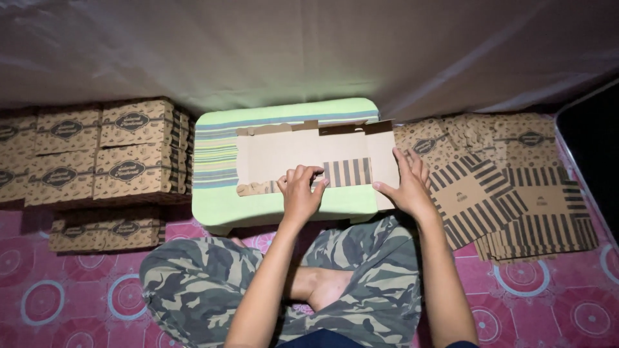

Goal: Folding flat cardboard templates into boxes and stacking them.

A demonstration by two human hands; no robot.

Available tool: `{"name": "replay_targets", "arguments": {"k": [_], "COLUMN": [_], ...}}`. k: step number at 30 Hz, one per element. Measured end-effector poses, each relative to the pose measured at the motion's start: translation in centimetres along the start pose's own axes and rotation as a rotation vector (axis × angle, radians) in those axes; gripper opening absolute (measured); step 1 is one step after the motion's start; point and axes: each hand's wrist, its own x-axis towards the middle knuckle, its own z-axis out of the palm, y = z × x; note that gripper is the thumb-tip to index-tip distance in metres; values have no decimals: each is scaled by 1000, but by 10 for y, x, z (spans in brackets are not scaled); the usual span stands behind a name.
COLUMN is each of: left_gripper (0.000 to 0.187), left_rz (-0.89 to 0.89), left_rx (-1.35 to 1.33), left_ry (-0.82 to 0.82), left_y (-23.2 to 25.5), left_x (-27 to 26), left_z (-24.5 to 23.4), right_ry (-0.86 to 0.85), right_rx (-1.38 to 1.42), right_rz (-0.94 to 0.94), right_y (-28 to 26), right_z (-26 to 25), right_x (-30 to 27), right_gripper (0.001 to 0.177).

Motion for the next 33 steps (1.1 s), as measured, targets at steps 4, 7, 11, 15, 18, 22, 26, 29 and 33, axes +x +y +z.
{"name": "replay_targets", "arguments": {"k": [4, 7, 11, 15, 18, 22, 26, 29, 33], "left_gripper": [27, 27, 27, 33, 51, 60, 58, 51, 72], "left_rz": [9, 17, 98, 225, 183, 108, 82, -90, -608], "left_rx": [-1, -8, 94, 248, 341, 268, 59, -340, -1308], "left_ry": [2, 10, 42, 86, -20, -73, 170, 236, -72], "left_y": [0, -6, -27, -23, 15, -16, -39, -36, -45], "left_x": [-3, -4, -2, -16, -53, -74, -97, -118, -128], "left_z": [-1, 2, 23, 23, -22, -16, -1, -5, -12], "right_ry": [-30, -5, 150, 282, 355, 404, 416, 338, 237], "right_rx": [110, 296, 602, 587, 326, 278, 588, 636, 305], "right_rz": [56, 76, 16, 58, 121, 116, -93, -62, 18], "right_y": [22, 20, 43, 52, 47, 49, 19, -6, -67], "right_z": [13, 16, 41, 60, 63, 65, 54, 55, 61], "right_x": [-7, -22, -23, -19, -29, -39, -71, -98, -157], "right_gripper": [92, 90, 85, 71, 61, 54, 31, 31, 36]}}
